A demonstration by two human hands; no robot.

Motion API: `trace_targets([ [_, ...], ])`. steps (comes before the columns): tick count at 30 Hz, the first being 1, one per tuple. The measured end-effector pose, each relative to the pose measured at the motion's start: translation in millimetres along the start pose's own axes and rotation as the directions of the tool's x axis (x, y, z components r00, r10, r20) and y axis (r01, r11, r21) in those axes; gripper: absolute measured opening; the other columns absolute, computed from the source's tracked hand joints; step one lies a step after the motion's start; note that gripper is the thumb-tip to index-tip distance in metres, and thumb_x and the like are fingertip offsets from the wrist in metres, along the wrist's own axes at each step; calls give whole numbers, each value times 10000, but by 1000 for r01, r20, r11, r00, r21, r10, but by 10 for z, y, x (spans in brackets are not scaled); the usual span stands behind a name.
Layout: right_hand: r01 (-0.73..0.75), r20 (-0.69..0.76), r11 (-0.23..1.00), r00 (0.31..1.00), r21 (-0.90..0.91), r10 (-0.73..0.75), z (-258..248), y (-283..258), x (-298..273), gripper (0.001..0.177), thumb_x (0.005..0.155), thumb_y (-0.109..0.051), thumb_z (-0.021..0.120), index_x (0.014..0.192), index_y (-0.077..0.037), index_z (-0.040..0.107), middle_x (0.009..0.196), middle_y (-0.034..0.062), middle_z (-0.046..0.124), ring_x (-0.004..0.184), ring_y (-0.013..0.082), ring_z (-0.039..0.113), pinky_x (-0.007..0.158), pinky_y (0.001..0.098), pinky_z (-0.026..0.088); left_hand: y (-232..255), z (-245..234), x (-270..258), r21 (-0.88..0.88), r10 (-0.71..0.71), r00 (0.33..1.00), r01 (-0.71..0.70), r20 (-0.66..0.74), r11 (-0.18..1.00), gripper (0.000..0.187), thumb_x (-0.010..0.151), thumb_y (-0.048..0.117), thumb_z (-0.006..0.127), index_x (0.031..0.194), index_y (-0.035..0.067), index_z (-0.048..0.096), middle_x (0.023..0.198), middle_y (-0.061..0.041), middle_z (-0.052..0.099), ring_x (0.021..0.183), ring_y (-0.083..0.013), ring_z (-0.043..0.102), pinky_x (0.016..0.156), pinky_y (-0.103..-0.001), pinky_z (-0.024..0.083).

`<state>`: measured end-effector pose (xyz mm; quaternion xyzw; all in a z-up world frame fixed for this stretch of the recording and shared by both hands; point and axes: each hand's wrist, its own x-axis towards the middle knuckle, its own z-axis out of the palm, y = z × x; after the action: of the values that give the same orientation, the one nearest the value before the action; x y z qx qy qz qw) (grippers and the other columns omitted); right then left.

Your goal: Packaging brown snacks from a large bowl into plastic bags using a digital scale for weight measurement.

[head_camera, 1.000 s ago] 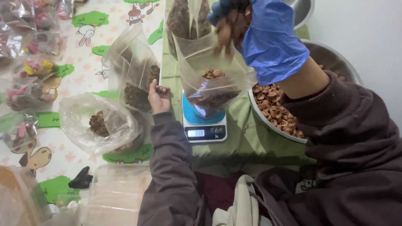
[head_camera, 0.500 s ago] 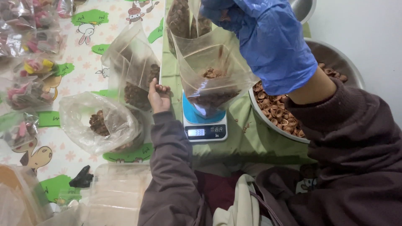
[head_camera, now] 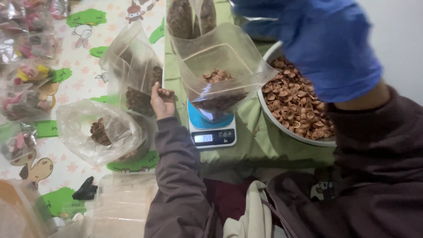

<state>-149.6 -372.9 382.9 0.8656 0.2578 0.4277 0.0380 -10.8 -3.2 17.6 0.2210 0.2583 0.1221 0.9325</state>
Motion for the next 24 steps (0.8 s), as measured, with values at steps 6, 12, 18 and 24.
trace_targets([
  [6,-747,703,-59,592,662,393,-195,12,92,137,1073,-206,576,1118,-117,671,1194,14,704,1157,124,755,985,244,726,-5,6,-9,-3,7,1000,-7,24,1000,258,874,115,764,711,122,564,558,-2,502,476,-137,449,549,-309,483],
  [12,-960,949,45,281,277,146,450,265,-744,402,922,-115,625,1319,-76,574,1276,102,624,1189,235,618,1098,342,515,25,54,-126,47,9,1000,-9,18,999,302,883,145,770,678,149,548,563,19,500,488,-131,457,581,-317,496],
  [18,-715,920,616,390,331,-43,1430,382,-1581,1057,624,-312,973,1483,29,460,1432,347,507,1335,505,497,1135,581,422,-6,39,-69,121,48,999,-50,15,991,344,868,180,795,632,100,559,589,-25,477,544,-165,553,650,-318,591],
  [24,-620,959,780,260,79,109,1859,478,-1963,1018,642,-486,912,1504,-148,488,1362,316,527,1203,499,628,1007,582,537,13,102,-141,136,45,999,-44,-5,990,338,847,193,802,616,100,573,579,-25,481,551,-170,545,655,-323,596],
])
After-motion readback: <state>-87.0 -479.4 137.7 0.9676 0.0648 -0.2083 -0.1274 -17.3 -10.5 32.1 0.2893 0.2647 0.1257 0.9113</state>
